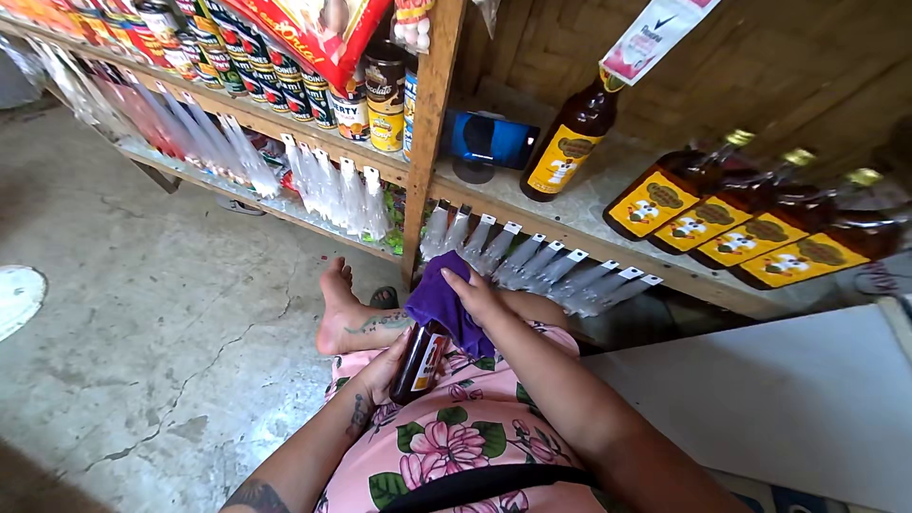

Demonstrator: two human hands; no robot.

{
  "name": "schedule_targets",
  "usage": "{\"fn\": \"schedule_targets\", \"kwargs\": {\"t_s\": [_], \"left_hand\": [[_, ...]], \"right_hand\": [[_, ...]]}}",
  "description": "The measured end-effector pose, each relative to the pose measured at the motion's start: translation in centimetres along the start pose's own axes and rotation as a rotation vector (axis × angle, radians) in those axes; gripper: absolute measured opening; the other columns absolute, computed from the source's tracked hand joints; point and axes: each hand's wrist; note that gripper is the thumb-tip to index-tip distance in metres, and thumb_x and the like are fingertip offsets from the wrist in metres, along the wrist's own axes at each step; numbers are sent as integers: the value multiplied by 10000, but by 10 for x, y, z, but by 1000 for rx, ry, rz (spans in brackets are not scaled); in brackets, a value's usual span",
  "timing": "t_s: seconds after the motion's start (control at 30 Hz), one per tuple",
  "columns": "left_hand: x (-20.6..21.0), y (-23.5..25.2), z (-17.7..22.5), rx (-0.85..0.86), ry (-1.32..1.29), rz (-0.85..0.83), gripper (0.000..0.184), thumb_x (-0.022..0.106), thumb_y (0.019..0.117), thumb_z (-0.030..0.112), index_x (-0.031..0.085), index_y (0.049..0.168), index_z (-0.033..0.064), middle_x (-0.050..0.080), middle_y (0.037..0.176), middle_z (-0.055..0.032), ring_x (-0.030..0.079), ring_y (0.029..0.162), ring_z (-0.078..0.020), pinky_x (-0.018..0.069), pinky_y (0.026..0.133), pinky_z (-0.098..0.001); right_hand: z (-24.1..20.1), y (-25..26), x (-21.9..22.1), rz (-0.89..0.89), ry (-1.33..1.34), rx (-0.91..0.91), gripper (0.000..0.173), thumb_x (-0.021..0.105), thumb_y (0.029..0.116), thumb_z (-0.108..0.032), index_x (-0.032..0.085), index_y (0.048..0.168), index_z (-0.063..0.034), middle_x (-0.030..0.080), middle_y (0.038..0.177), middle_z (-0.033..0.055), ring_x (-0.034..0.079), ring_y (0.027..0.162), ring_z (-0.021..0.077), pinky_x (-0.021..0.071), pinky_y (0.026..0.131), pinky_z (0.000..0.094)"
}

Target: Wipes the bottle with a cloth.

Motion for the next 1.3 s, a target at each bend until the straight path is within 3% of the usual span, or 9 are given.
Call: {"fn": "schedule_targets", "kwargs": {"t_s": [0.1,0.23,0.47,0.63,0.8,0.87,1.0,1.17,1.3], "left_hand": [[2,-1,1,2,-2,9,716,231,1020,674,570,1320,118,721,1124,-101,710,1012,-216,597,892,-381],[5,-4,1,-3,-11,66,715,327,977,731,627,1239,137,741,1077,-78,718,995,-190,604,874,-366],[5,-1,2,4,-15,30,717,171,1036,648,576,1301,119,725,1095,-101,714,982,-212,601,869,-381],[4,-1,3,3,-17,2,739,289,991,722,597,1292,122,725,1097,-98,714,983,-206,601,873,-371],[16,-4,10,-7,69,108,739,172,1025,669,563,1305,108,724,1080,-90,710,972,-201,599,856,-375],[31,-10,22,35,103,113,744,273,977,742,599,1244,129,736,1022,-53,715,931,-162,607,822,-348],[77,-22,50,108,-27,-157,784,624,725,839,718,1169,200,749,998,-22,725,897,-128,613,786,-317],[148,-43,29,132,-80,-225,831,521,712,908,718,1116,208,720,922,-18,702,777,-128,593,665,-282],[165,-51,9,231,-76,-68,721,477,792,862,750,1024,237,737,881,18,709,793,-75,596,691,-259]], "right_hand": [[0,-2,-1,-10,19,-21,514,657,996,-280,501,1438,-70,655,1279,105,644,1141,136,528,1010,367],[3,-4,-2,-139,-52,-131,719,829,789,-87,481,1417,-60,655,1231,101,649,1098,110,550,975,323],[0,-1,2,-39,-166,-129,451,660,993,-232,551,1383,-34,672,1225,134,656,1103,146,535,987,369],[-2,-2,3,-14,-118,-102,417,658,996,-223,566,1358,-38,681,1191,128,663,1073,144,543,970,375],[-15,1,5,32,-136,-73,399,667,995,-233,582,1334,-41,681,1185,146,663,1079,180,537,970,409],[-33,-1,6,70,-109,-89,413,679,985,-240,587,1333,-37,683,1180,149,662,1086,187,535,976,424],[-93,-22,2,114,12,-271,374,676,959,-249,620,1262,-38,703,1097,65,676,1009,88,567,929,338],[-140,-65,-12,2,-9,-456,325,676,955,-212,626,1247,-79,708,1021,-19,671,899,4,585,823,242],[-124,-70,-24,-98,-263,-726,416,688,921,-320,672,1176,8,710,1083,59,664,1014,46,562,912,264]]}}
Point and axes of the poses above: each hand's wrist, its own y-axis towards the middle knuckle, its own x-axis out of the palm, z = x × y
